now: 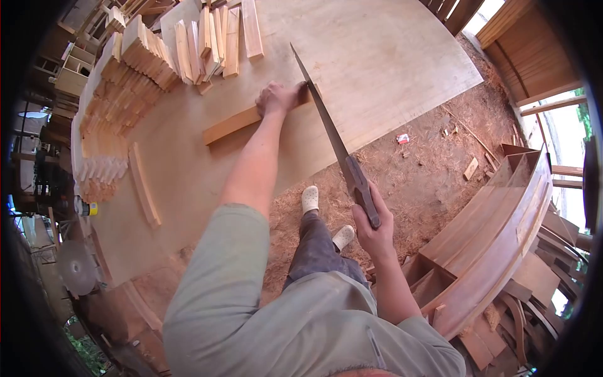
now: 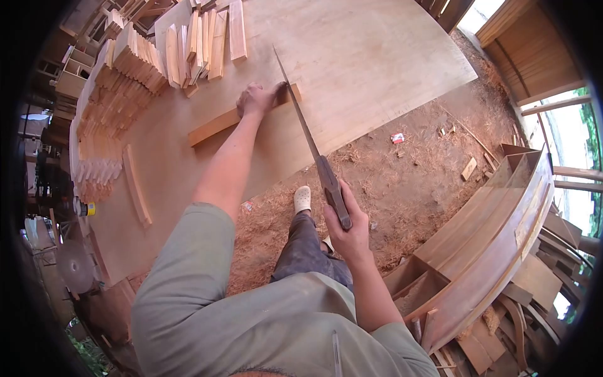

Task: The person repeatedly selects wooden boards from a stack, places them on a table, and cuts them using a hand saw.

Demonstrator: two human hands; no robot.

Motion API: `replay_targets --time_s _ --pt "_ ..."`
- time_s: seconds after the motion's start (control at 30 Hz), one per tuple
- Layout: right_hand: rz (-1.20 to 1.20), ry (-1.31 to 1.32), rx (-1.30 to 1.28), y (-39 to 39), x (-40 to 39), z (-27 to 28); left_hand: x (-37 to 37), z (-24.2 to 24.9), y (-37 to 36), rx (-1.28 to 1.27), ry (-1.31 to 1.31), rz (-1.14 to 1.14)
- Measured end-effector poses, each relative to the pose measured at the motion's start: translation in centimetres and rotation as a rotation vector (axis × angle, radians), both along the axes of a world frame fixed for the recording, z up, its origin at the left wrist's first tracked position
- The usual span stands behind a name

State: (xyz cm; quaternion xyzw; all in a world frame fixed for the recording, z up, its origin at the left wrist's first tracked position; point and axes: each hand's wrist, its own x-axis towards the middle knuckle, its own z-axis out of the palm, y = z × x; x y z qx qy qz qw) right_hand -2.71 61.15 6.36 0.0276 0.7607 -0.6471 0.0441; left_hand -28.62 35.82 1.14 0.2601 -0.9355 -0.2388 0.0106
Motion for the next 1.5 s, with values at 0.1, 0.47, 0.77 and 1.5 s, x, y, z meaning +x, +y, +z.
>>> replay_targets --time_s 0.1,0.47,0.77,1.5 --pt "0.002 0.061 -0.067 -0.1 0.1 -0.2 -0.1 -0.2 -0.5 -0.004 -0.023 -0.014" --pt "-0.008 0.022 0.064 1.0 3.2 0.5 0.5 0.9 0.3 -0.007 -0.03 -0.006" --pt "0.014 -0.004 -0.046 -2.3 -5.3 -0.2 -0.2 -0.7 -0.5 -0.039 0.06 -0.014" --pt "0.007 -0.089 0.05 2.2 5.5 0.2 -0.9 -1.0 -0.1 -0.079 -0.039 0.04"
